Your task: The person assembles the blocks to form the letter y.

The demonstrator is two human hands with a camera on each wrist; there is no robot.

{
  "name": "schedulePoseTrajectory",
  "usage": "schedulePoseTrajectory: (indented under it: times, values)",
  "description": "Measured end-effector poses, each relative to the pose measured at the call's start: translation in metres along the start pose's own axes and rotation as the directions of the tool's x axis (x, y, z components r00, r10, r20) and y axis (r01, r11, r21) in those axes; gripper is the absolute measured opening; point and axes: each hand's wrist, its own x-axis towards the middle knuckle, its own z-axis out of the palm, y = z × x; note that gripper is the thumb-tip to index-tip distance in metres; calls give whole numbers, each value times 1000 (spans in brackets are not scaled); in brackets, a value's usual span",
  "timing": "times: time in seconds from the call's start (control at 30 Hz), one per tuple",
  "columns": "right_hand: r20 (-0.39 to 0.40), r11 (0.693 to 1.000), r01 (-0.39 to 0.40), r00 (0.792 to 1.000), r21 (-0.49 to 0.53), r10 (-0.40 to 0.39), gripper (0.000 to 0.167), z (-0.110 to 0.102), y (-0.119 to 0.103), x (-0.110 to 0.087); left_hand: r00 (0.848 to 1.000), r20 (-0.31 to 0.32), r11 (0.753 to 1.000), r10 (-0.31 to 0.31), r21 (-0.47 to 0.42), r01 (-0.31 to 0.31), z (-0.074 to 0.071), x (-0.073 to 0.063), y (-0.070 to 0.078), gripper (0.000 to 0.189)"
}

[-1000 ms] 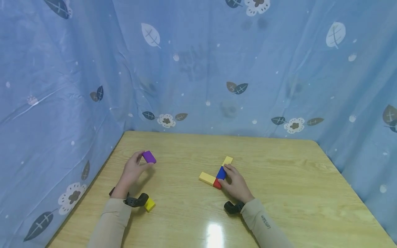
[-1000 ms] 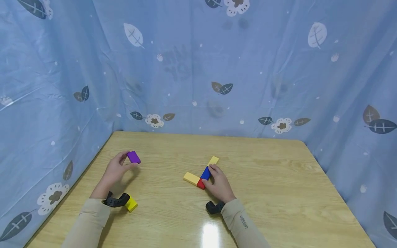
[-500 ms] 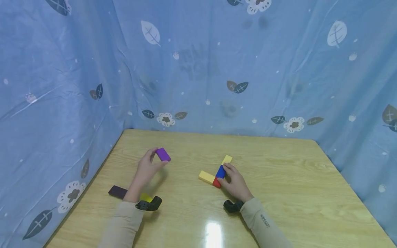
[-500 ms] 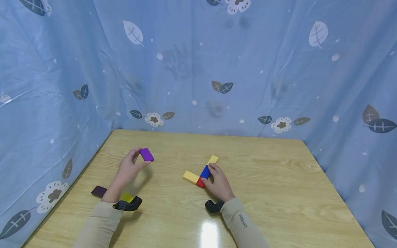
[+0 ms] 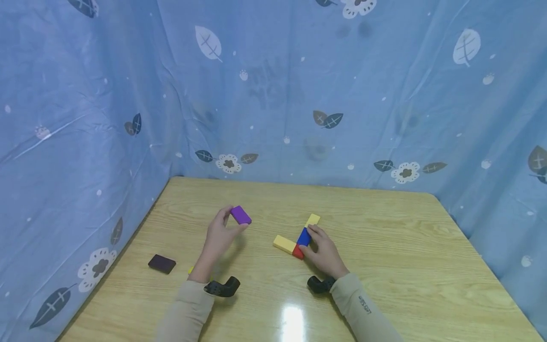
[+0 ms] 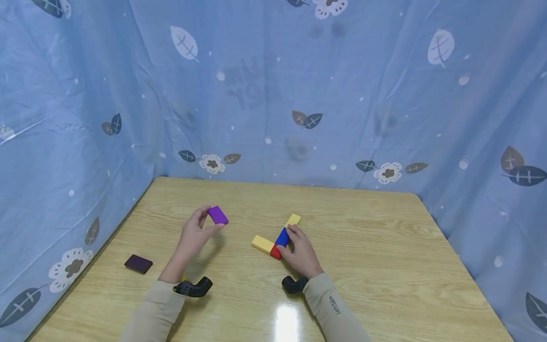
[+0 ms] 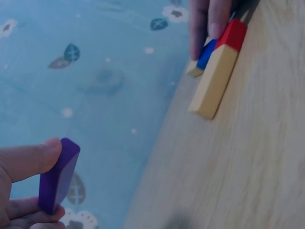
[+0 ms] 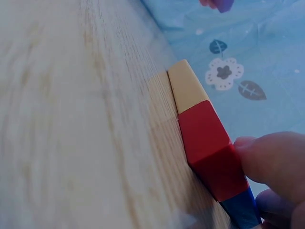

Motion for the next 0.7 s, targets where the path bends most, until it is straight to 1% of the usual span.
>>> schedulePoseTrajectory:
  times: [0.13, 0.23, 0.43, 0.5, 0.53, 0.7]
  values:
    - [-2, 1000, 0, 1000, 6, 0, 62, 1, 0, 0, 1000, -19, 1000, 1, 17, -1, 13, 0, 0, 78]
    - [-6, 1000, 5, 1000, 7, -5, 62, 1, 0, 0, 999, -49, 1000, -3, 29, 4, 25, -1, 2, 77]
    - [0, 1000, -6, 1000, -2, 6, 62, 2, -1, -2, 996, -90, 999, 5, 39, -2, 48, -9, 2, 75]
    - [1, 1000, -8, 1000, -6, 8, 62, 2, 0, -1, 995, -103, 999, 17, 48, -13, 54, -11, 1, 74]
    - [2, 1000, -9, 1000, -8, 9, 62, 2, 0, -1, 993, -111, 998, 28, 53, -22, 58, -12, 1, 73]
    - [6, 1000, -10, 1000, -15, 10, 63, 2, 0, 1, 988, -150, 998, 27, 68, -17, 72, -12, -6, 72]
